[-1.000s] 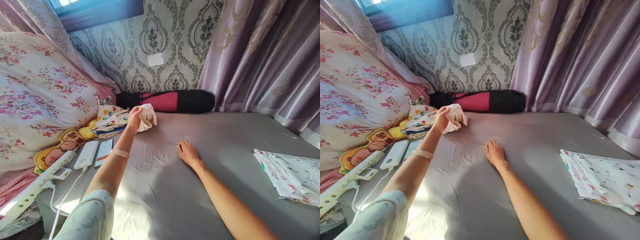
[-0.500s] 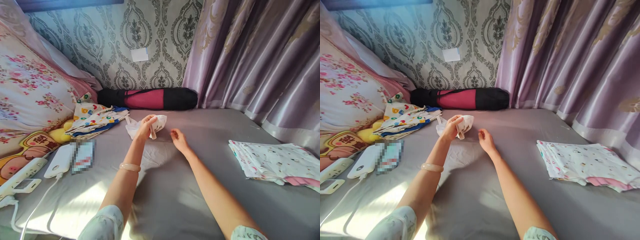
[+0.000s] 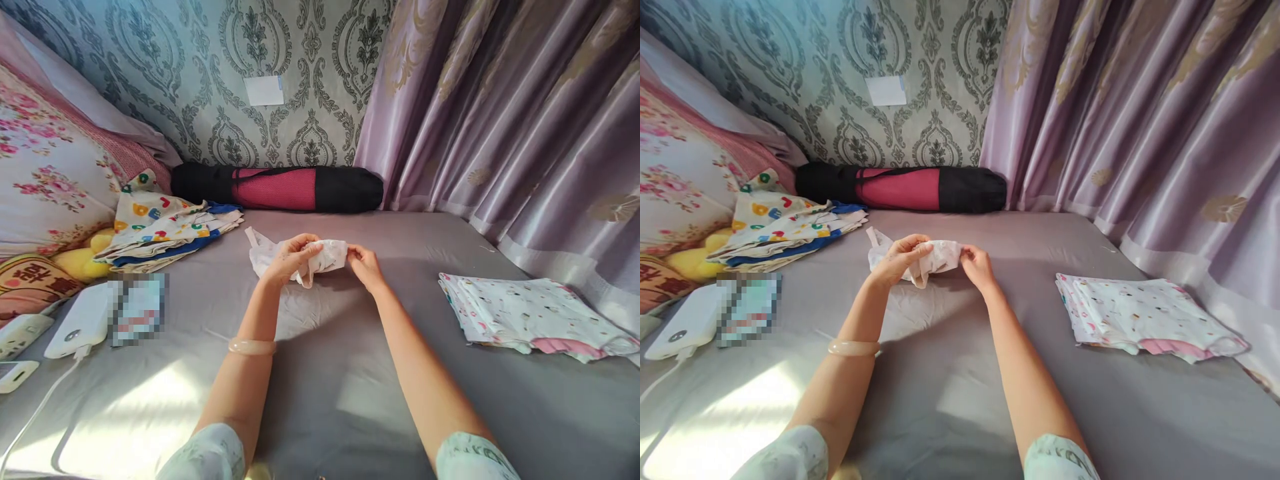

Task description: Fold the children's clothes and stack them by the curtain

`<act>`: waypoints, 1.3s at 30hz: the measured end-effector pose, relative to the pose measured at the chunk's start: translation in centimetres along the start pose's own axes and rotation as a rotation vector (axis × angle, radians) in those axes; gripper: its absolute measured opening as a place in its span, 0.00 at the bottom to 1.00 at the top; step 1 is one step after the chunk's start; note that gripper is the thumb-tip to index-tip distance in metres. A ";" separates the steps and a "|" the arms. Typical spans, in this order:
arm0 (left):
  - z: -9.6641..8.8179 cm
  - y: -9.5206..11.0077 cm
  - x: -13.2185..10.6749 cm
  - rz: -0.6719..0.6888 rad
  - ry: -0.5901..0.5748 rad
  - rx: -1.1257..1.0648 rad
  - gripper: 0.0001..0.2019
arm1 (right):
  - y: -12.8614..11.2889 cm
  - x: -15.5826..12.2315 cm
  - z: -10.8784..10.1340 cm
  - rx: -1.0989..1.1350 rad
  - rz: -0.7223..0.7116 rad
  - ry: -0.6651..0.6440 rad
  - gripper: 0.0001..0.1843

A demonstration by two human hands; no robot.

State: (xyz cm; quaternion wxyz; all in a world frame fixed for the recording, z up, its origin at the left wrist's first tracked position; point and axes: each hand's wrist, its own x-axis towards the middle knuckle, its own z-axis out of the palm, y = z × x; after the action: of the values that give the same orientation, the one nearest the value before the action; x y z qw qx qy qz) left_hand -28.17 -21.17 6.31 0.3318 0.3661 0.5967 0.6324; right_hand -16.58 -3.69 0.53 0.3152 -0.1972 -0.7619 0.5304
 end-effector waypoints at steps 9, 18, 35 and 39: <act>-0.2 -0.7 0.4 0.009 -0.026 -0.036 0.19 | -6.4 -0.8 -5.3 -0.342 -0.158 0.207 0.10; -0.7 -0.9 0.1 0.020 -0.094 -0.038 0.14 | -6.8 -1.0 -7.7 -0.439 -0.143 0.097 0.15; 1.2 -2.9 1.2 0.105 -0.013 0.202 0.12 | -3.2 -0.8 -5.8 -0.665 -0.105 -0.205 0.17; 1.4 -2.0 0.9 0.117 -0.039 0.222 0.13 | -4.4 -1.1 -2.8 -0.465 -0.193 -0.341 0.18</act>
State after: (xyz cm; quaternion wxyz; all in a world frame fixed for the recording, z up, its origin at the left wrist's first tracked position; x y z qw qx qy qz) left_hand -27.45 -19.51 4.40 0.2631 0.4469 0.6339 0.5737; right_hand -13.74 -4.09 5.04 0.1781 -0.0990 -0.9200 0.3349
